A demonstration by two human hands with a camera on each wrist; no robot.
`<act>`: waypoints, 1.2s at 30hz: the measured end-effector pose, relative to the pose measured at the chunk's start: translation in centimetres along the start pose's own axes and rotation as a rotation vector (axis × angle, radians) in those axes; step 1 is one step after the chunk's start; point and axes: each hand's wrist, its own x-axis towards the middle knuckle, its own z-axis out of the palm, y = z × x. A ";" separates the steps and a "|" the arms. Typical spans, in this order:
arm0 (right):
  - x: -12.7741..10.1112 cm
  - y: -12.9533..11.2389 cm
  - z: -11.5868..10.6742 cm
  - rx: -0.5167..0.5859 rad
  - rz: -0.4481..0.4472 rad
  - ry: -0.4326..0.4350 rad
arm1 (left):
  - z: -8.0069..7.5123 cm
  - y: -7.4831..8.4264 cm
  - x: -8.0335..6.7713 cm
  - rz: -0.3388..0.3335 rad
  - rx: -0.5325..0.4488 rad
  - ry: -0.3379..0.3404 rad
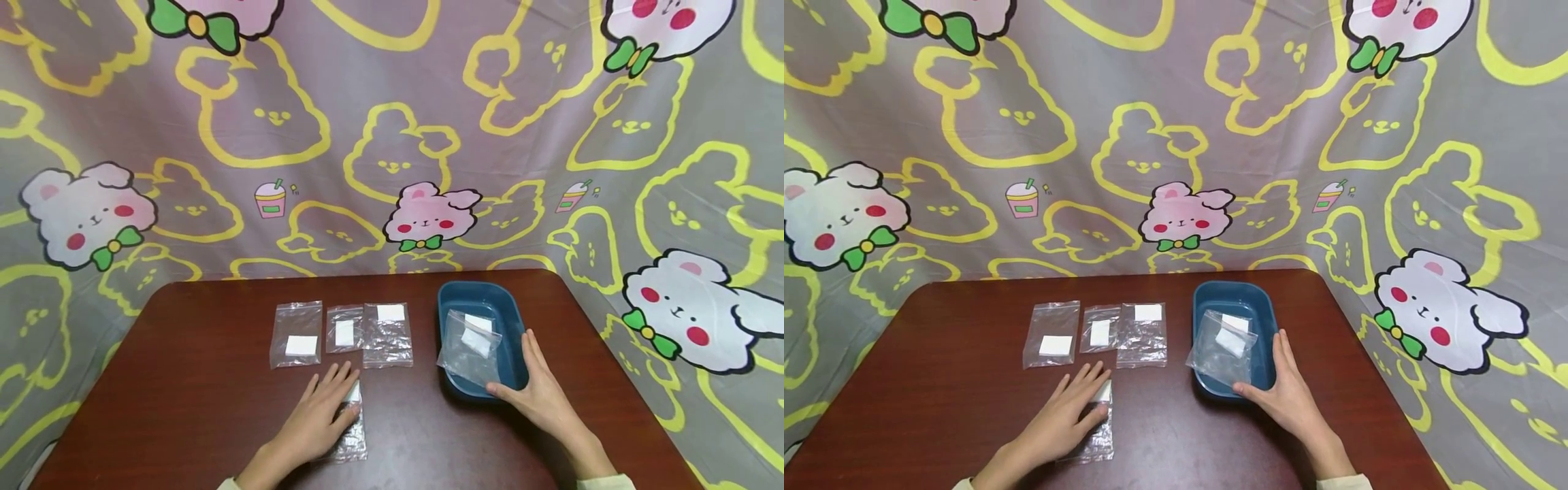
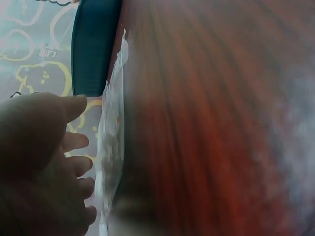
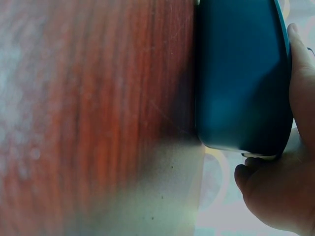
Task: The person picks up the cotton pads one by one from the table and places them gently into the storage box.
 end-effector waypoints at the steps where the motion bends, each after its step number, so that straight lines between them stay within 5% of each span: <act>1: 0.0 0.0 0.0 0.001 0.001 0.000 | 0.0 -0.1 0.0 0.004 -0.009 -0.006; 10: 0.1 0.2 0.2 0.035 -0.027 0.003 | 0.7 -0.9 -0.4 0.020 -0.004 -0.044; 20: -0.1 0.1 0.1 0.025 0.001 -0.012 | 1.6 -0.9 -0.7 0.037 0.024 0.057; 36: -0.1 0.1 0.1 0.013 0.039 -0.039 | 1.2 -0.7 -0.2 -0.003 -0.068 0.217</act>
